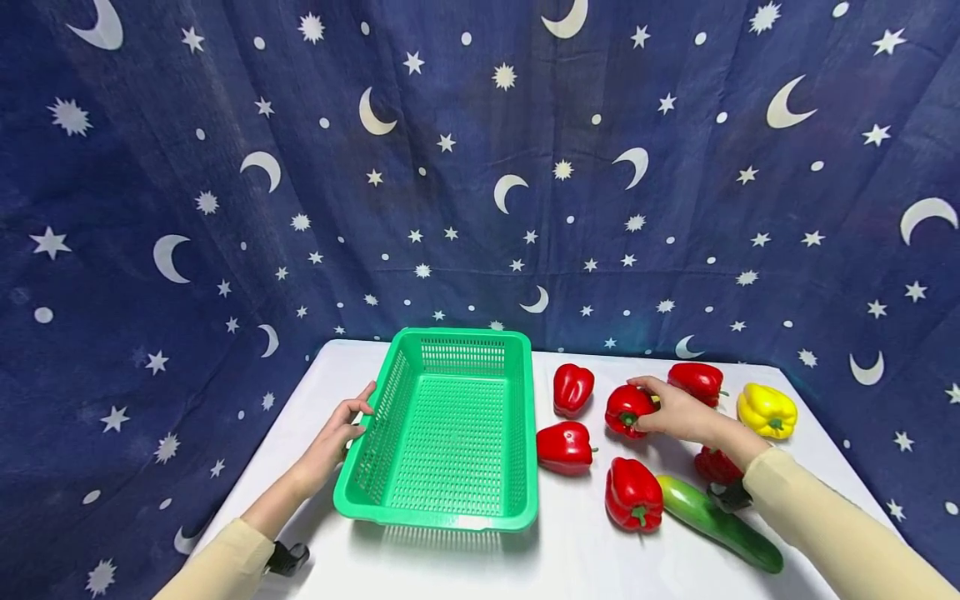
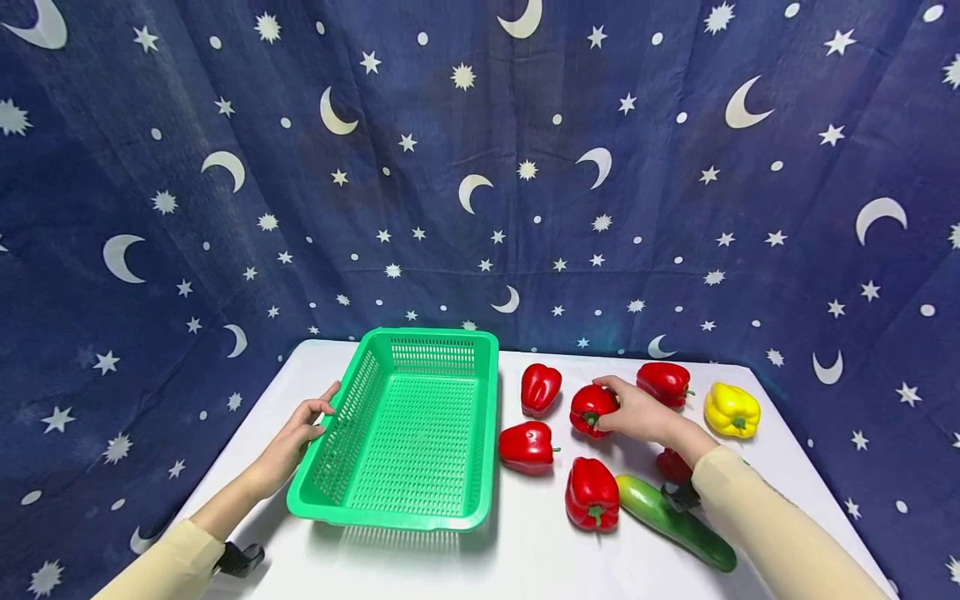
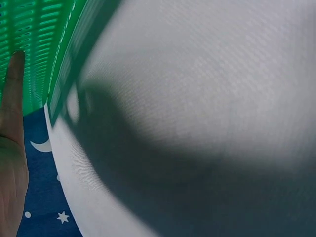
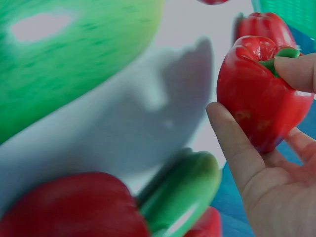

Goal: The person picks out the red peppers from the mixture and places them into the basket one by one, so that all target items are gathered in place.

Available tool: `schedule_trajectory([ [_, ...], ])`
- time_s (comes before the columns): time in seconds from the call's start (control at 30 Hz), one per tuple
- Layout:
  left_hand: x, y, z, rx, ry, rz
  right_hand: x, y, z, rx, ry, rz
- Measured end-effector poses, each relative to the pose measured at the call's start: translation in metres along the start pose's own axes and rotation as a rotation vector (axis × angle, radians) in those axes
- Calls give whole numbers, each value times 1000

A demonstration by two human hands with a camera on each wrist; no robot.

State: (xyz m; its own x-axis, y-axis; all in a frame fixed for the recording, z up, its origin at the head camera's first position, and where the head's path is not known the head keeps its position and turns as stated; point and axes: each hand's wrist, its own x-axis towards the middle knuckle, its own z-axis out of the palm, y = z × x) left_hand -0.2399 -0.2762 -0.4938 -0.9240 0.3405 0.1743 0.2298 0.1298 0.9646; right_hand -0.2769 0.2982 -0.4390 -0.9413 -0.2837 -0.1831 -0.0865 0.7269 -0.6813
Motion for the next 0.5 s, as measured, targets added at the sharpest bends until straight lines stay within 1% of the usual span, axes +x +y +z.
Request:
schedule_trajectory([
  [0.07, -2, 1, 1, 2, 2, -5, -1, -4, -4, 17, 22, -34],
  [0.2, 0, 2, 2, 14, 8, -12, -3, -21, -19, 72, 47, -68],
  [0.33, 0, 2, 2, 26, 22, -13, -1, -45, -33, 161, 51, -125],
  [0.43, -1, 1, 3, 30, 28, -14, 4, -65, -40, 167, 62, -167],
  [0.5, -1, 1, 3, 30, 29, -10, 9, -79, -44, 164, 64, -177],
])
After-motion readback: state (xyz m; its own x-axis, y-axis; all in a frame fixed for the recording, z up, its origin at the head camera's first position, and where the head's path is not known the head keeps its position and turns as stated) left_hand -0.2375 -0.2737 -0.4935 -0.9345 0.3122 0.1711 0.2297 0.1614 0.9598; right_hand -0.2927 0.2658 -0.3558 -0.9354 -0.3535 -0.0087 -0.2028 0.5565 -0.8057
